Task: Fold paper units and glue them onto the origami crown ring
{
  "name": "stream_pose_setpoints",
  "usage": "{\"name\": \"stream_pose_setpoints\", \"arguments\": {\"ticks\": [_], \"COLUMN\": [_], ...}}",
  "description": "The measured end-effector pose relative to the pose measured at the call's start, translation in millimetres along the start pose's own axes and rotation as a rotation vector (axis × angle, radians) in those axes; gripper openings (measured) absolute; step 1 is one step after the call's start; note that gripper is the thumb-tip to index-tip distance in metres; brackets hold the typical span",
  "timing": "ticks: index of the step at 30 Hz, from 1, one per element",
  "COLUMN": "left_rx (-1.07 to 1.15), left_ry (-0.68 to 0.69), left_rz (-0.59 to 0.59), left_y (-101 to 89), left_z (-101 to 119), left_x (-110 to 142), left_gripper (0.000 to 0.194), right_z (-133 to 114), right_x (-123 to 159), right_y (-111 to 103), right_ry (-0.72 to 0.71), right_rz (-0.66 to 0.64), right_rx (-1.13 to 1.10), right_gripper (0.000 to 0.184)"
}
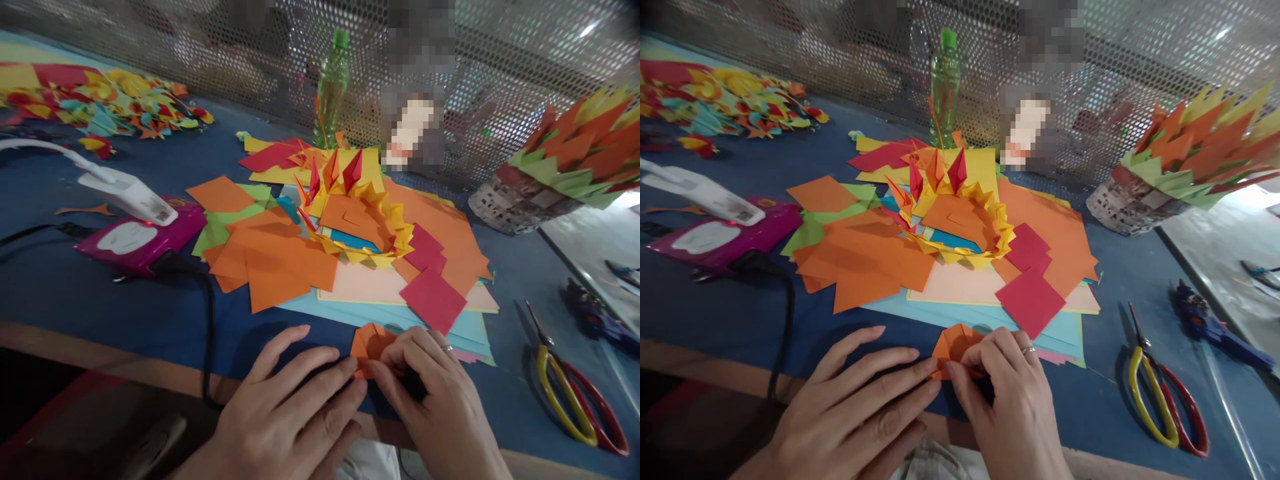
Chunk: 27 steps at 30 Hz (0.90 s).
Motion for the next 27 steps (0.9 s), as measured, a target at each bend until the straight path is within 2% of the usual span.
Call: {"name": "stream_pose_setpoints", "arguments": {"ticks": [2,6,11,19,23,27], "left_rx": [-0.018,-0.033,-0.025,-0.03,-0.043,-0.083], "left_ry": [0.019,-0.053,-0.027,-0.059,-0.002,0.092], "left_rz": [-0.014,-0.065,-0.037,0.042,0.062,-0.017], "left_y": [1.2,6.1,4.1,-4.2,-5.0,5.1], "left_z": [1.3,-2.9,0.5,-1.7,0.6,5.7], "left_x": [-1.5,-4.7,-3.7,-4.3,-3.0,1.2], "left_gripper": [0.022,0.023,0.018,0.006,0.009,0.027], "right_z": [-0.5,-1.1,1.8,2.0,2.4,1.6], "right_x": [-0.2,0.1,1.8,2.4,3.6,4.3], "right_y": [-0.5,0.0,2.1,4.4,5.5,4.0], "right_ry": [0.01,0.027,0.043,0.033,0.045,0.043], "right_rz": [0.007,0.016,0.005,-0.013,-0.015,0.004], "right_rx": [-0.006,-0.021,-0.023,-0.031,-0.048,-0.071], "right_gripper": [0.023,0.024,0.023,0.024,0.022,0.023]}}
Point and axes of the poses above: each hand's wrist, its own x-axis away from the middle knuckle, its own y-axis out of the palm, z = x × y, the point moved 10 cm from there along -x, towards the middle knuckle, and after that the axes turned 10 degrees about x, right-handed, at the moved point
